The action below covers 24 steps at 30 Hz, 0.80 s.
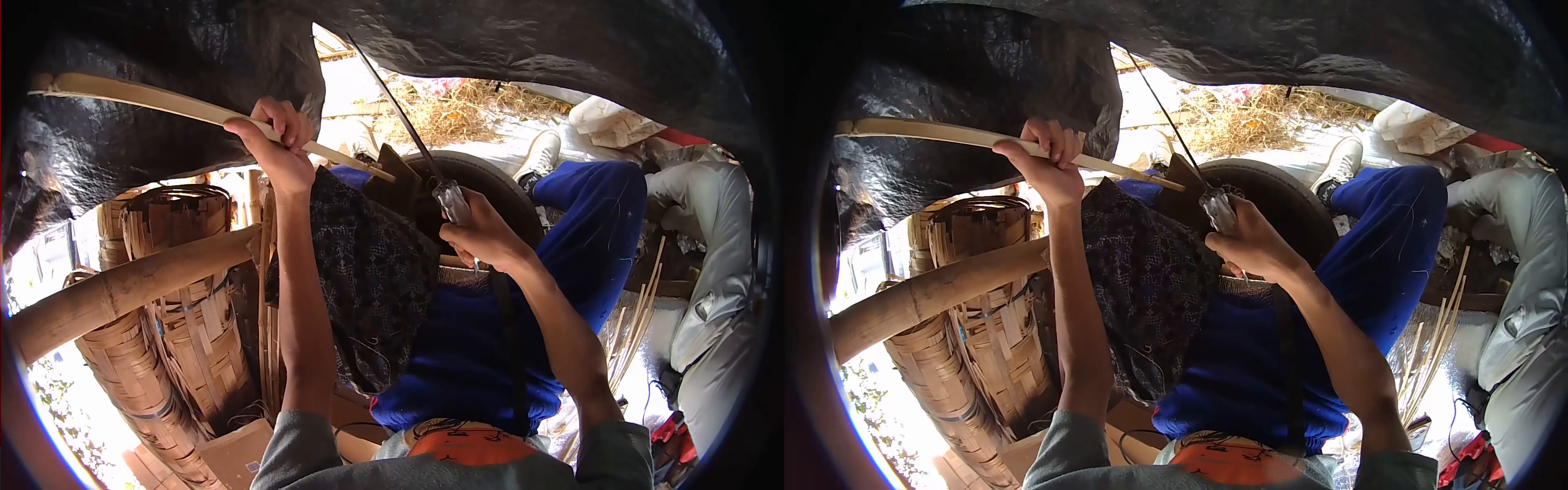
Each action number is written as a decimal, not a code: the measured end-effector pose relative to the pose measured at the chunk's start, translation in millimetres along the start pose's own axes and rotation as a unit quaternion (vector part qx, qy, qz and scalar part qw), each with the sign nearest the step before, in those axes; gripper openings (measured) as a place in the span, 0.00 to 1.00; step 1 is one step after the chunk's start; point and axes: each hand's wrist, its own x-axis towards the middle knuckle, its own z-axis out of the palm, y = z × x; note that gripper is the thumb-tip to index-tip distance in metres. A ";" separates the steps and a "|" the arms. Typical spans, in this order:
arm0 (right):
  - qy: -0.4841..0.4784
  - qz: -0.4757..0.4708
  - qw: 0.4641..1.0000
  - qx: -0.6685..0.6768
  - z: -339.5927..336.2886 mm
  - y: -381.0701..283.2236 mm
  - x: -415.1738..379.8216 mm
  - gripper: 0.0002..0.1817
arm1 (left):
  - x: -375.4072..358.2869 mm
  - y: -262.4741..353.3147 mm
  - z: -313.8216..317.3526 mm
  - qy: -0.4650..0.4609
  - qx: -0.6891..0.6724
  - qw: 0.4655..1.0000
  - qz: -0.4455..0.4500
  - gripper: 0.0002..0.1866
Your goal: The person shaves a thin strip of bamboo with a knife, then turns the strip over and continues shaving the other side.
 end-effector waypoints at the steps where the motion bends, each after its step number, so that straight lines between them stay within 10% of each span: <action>1: -0.004 0.003 1.000 -0.006 -0.7 1.4 0.9 0.18 | -1.0 -0.6 2.3 0.001 0.000 1.000 0.000 0.35; 24: -0.023 0.009 1.000 -0.001 1.9 0.0 5.3 0.15 | 8.0 -12.3 15.8 0.038 -0.065 0.996 0.039 0.34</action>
